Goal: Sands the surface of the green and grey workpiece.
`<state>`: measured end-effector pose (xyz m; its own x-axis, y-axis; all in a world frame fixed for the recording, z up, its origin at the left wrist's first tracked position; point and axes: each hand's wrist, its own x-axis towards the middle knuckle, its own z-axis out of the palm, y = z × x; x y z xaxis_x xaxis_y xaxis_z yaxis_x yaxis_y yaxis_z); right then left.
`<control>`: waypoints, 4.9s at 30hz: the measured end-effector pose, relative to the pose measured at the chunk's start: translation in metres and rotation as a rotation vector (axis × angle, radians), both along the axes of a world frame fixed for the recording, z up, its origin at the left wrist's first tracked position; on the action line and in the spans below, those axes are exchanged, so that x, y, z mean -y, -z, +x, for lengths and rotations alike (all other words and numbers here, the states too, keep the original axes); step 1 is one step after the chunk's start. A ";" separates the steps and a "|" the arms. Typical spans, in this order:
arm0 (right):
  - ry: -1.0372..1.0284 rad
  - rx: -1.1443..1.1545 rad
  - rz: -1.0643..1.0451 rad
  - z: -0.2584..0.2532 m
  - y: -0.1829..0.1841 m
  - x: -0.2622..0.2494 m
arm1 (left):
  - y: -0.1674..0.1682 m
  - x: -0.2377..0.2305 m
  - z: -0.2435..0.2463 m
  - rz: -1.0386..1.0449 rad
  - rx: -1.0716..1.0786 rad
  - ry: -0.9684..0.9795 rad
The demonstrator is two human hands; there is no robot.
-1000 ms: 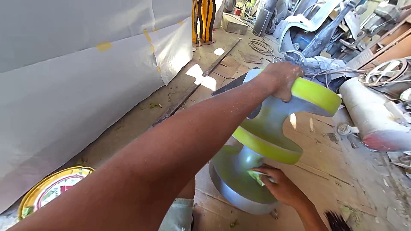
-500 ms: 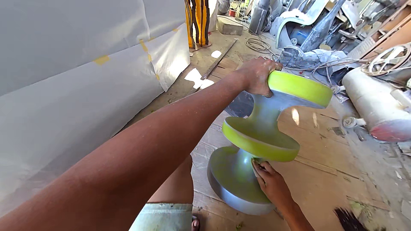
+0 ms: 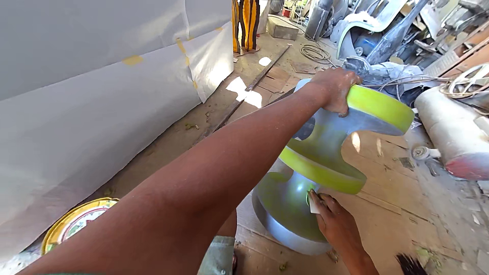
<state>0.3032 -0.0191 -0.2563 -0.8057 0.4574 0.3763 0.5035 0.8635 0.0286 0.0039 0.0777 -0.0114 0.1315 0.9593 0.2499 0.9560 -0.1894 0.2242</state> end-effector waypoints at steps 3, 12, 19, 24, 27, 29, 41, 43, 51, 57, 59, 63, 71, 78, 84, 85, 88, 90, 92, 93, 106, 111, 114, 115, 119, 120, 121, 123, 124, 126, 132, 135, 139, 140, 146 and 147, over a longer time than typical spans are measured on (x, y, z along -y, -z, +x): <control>0.095 0.032 0.150 -0.029 0.002 0.007 | -0.003 -0.004 0.005 -0.019 -0.016 -0.009; 0.258 0.247 0.140 -0.063 0.006 0.015 | -0.004 -0.011 0.009 -0.011 -0.037 -0.005; 0.200 0.391 -0.201 -0.055 -0.001 0.028 | -0.004 -0.007 0.013 -0.003 -0.032 0.001; 0.085 0.507 -0.616 -0.046 -0.024 0.021 | -0.003 -0.001 0.013 0.014 -0.037 0.014; 0.004 0.583 -0.815 -0.045 -0.034 0.011 | -0.002 0.004 0.013 0.019 -0.036 0.035; -0.049 0.618 -0.914 -0.046 -0.039 0.005 | -0.002 0.008 0.010 0.030 -0.035 0.058; -0.093 -0.371 -0.638 0.006 0.015 -0.014 | 0.016 0.015 -0.054 0.088 0.054 0.179; -0.075 -0.353 -0.510 0.000 0.024 -0.016 | 0.015 0.014 -0.055 0.083 0.063 0.177; -0.009 0.074 -0.248 -0.017 0.033 -0.011 | 0.012 0.007 -0.051 0.068 0.067 0.189; -0.099 0.270 -0.523 0.013 0.010 -0.030 | 0.018 0.004 -0.054 0.122 0.086 0.231; -0.138 0.044 -0.502 0.017 0.015 -0.039 | 0.016 0.005 -0.053 0.114 0.082 0.220; -0.153 -0.155 -0.447 0.008 0.040 -0.043 | 0.016 0.005 -0.053 0.094 0.078 0.199; -0.190 0.142 -0.589 0.013 0.025 -0.036 | 0.018 0.005 -0.056 0.100 0.119 0.202; -0.120 -0.390 -0.308 0.006 0.047 -0.045 | 0.014 0.001 -0.055 0.081 0.088 0.175; -0.115 -0.336 -0.187 -0.005 0.059 -0.044 | 0.018 -0.004 -0.059 0.097 0.119 0.210; -0.111 -0.282 -0.203 -0.004 0.061 -0.044 | 0.018 -0.004 -0.060 0.099 0.133 0.217; -0.107 -0.085 -0.299 0.002 0.054 -0.047 | 0.019 -0.003 -0.060 0.102 0.148 0.223; -0.109 0.052 -0.386 0.008 0.045 -0.048 | 0.018 -0.001 -0.060 0.098 0.143 0.218; -0.128 0.143 -0.441 0.016 0.039 -0.052 | 0.019 -0.001 -0.059 0.092 0.128 0.209; -0.148 0.137 -0.441 0.020 0.037 -0.055 | 0.018 -0.001 -0.059 0.096 0.118 0.207; -0.168 -0.127 -0.472 0.011 0.052 -0.049 | 0.017 0.006 -0.058 0.081 0.135 0.180; -0.223 0.028 -0.470 0.027 0.045 -0.059 | 0.017 0.003 -0.057 0.089 0.109 0.181; -0.161 -0.279 -0.352 0.024 0.057 -0.061 | 0.019 0.002 -0.056 0.112 0.108 0.189; -0.133 -0.366 -0.318 0.020 0.059 -0.060 | 0.019 0.002 -0.057 0.112 0.108 0.190; -0.096 -0.404 -0.240 0.009 0.071 -0.056 | 0.018 0.003 -0.057 0.098 0.119 0.196; -0.108 -0.355 -0.229 0.009 0.072 -0.056 | 0.018 0.003 -0.056 0.100 0.121 0.199; -0.113 -0.282 -0.232 0.009 0.070 -0.055 | 0.018 0.003 -0.056 0.102 0.118 0.196; -0.105 -0.108 -0.238 0.011 0.063 -0.053 | 0.019 0.003 -0.056 0.105 0.109 0.188; -0.106 -0.030 -0.235 0.012 0.057 -0.053 | 0.019 0.002 -0.056 0.107 0.104 0.184; -0.145 0.083 -0.174 0.020 0.051 -0.056 | 0.019 0.002 -0.056 0.098 0.106 0.179; -0.235 -0.101 0.090 0.015 0.036 -0.053 | 0.015 0.003 -0.054 0.070 0.118 0.156; -0.136 -0.119 0.141 -0.013 0.026 -0.035 | 0.016 0.002 -0.054 0.075 0.111 0.164; -0.016 0.095 0.125 -0.033 0.030 -0.019 | 0.015 0.002 -0.054 0.073 0.106 0.162; -0.002 0.140 0.116 -0.034 0.031 -0.015 | 0.015 0.001 -0.054 0.075 0.103 0.162; -0.015 0.082 0.220 -0.033 0.024 -0.016 | 0.015 0.001 -0.053 0.081 0.084 0.163; 0.004 0.076 0.243 -0.036 0.022 -0.016 | 0.014 0.001 -0.053 0.080 0.081 0.162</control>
<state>0.2676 -0.0030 -0.2787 -0.8344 0.3641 0.4138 0.4953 0.8246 0.2733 -0.0493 0.0770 -0.0256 0.2592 0.9038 0.3405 0.8907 -0.3600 0.2776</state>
